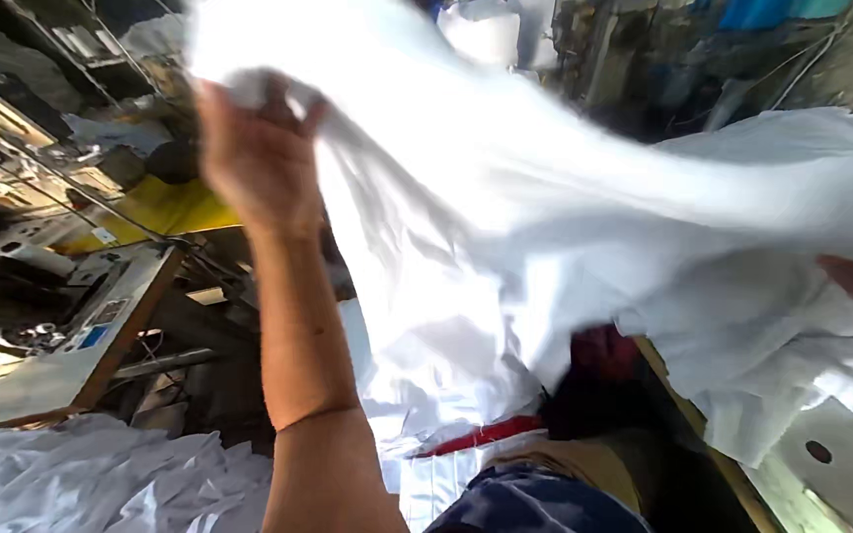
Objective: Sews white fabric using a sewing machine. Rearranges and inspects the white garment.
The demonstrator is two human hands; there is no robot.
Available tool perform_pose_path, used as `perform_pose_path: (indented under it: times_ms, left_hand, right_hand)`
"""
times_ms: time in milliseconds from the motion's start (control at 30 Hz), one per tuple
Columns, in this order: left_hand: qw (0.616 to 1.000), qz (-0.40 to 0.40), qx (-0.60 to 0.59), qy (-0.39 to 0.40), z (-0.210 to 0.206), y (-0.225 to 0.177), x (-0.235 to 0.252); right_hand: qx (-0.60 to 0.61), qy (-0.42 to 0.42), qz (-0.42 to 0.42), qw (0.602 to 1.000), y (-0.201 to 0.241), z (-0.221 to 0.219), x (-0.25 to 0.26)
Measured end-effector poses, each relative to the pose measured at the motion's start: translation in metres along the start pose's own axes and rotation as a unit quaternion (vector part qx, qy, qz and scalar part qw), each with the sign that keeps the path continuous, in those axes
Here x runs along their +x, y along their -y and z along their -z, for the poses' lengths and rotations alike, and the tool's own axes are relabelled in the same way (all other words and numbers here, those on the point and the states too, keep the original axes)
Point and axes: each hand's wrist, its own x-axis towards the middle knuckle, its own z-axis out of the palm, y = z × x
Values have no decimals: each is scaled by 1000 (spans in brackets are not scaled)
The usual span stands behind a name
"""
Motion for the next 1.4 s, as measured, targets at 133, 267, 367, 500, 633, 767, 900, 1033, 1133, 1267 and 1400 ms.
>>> perform_pose_path:
  times_ms: [133, 267, 367, 500, 633, 767, 900, 1033, 1133, 1267, 1400]
  left_hand:
    - [996, -72, -38, 45, 58, -39, -15]
    - [994, -55, 83, -55, 140, -33, -64]
    - [923, 167, 294, -183, 169, -27, -132]
    - [651, 541, 517, -125, 218, -6, -236]
    - [441, 685, 576, 69, 238, 29, -337]
    - [205, 684, 652, 256, 259, 60, -347]
    - [196, 571, 735, 309, 213, 103, -289]
    - [549, 351, 647, 396, 67, 167, -253]
    - [714, 211, 426, 513, -69, 212, -279]
    - [706, 19, 188, 682, -223, 239, -340]
    - [601, 56, 266, 752, -321, 262, -356]
  right_hand:
    - [-59, 84, 34, 994, -19, -69, 3]
    - [-77, 215, -42, 973, -88, -119, -21]
    - [-147, 340, -142, 918, -134, -143, -57]
    - [-272, 526, -223, 775, -165, -146, -116]
    - [-273, 636, -328, 643, -179, -113, -150]
    - [-258, 523, -367, 725, -156, -61, -163]
    - [-261, 147, -301, 905, -115, -8, -197]
    - [-276, -145, -303, 900, -90, 48, -239]
    - [-256, -265, -289, 884, -85, 81, -267]
    - [-301, -331, -283, 849, -87, 93, -292]
    - [-351, -339, -247, 837, -98, 90, -305]
